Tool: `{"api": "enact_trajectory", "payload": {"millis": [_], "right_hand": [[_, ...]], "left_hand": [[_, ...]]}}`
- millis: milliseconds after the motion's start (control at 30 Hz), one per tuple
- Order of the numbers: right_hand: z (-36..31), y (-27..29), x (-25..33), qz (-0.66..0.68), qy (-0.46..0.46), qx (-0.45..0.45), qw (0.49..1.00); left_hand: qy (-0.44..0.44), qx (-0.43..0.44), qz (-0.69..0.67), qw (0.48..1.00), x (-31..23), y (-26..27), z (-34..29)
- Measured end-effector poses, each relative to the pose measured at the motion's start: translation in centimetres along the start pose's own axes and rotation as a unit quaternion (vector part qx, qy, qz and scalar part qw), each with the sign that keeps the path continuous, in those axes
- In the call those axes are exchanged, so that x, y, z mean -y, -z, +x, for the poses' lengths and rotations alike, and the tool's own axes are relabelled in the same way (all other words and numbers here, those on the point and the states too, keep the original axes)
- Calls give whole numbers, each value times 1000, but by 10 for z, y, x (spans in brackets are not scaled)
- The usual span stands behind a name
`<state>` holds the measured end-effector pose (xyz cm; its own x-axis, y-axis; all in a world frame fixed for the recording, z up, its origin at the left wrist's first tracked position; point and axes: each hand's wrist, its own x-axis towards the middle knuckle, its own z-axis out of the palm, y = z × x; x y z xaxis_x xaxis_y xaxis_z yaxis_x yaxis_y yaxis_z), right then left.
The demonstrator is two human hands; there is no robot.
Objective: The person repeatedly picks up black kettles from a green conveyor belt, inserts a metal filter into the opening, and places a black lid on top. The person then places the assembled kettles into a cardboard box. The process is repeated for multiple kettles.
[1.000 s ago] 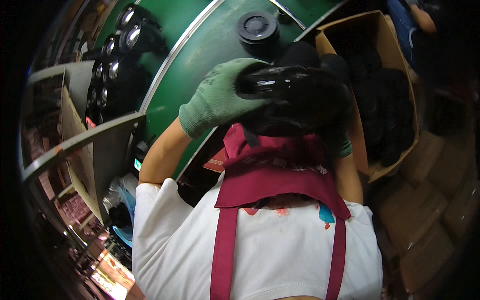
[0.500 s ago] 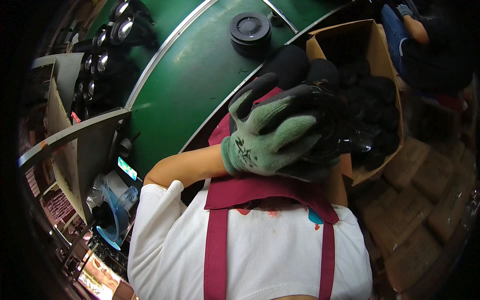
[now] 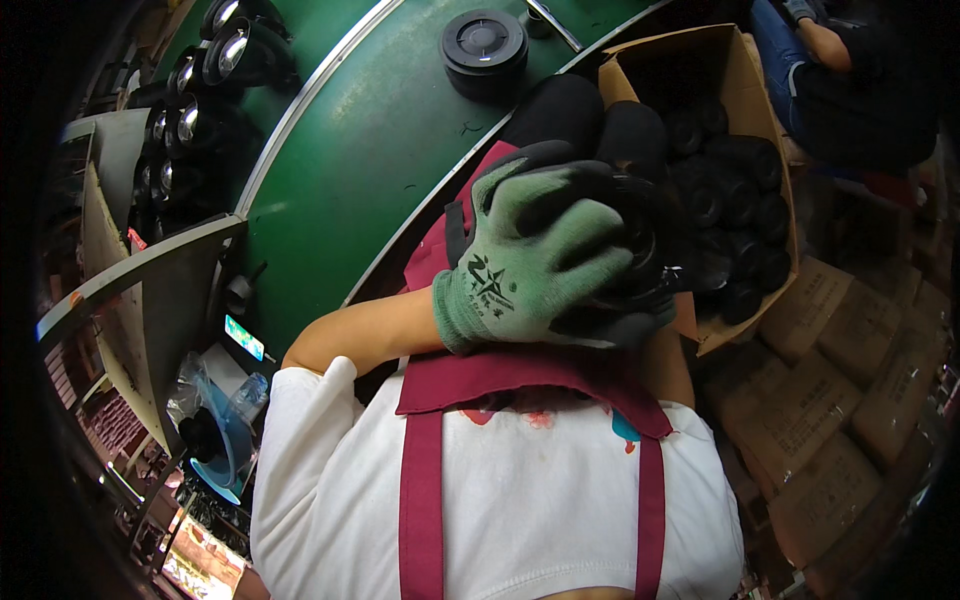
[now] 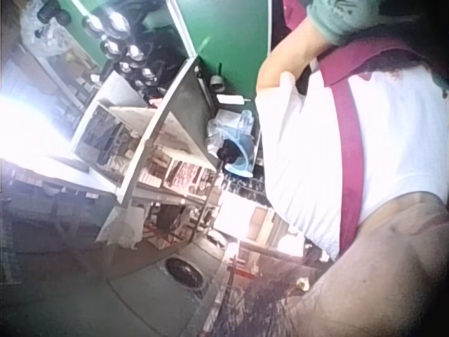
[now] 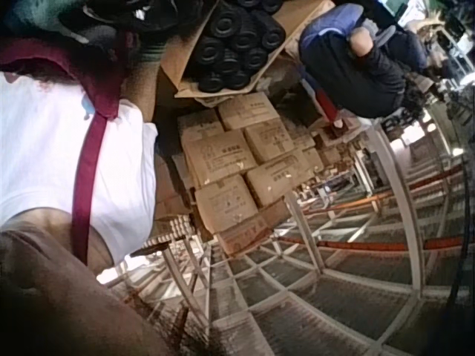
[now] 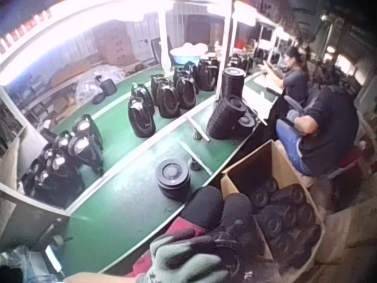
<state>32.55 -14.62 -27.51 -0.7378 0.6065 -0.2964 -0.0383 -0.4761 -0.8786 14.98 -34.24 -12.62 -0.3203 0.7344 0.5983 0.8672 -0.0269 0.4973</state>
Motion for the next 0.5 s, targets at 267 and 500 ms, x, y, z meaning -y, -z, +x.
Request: {"api": "enact_trajectory", "payload": {"millis": [267,500], "right_hand": [[42,-62,154,-341,139,227,902],[178,-47,49,-377,59,194,904]], "left_hand": [[161,-8,-79,984,51,0,-34],[107,149,-44,982,88,-86,-67]]}}
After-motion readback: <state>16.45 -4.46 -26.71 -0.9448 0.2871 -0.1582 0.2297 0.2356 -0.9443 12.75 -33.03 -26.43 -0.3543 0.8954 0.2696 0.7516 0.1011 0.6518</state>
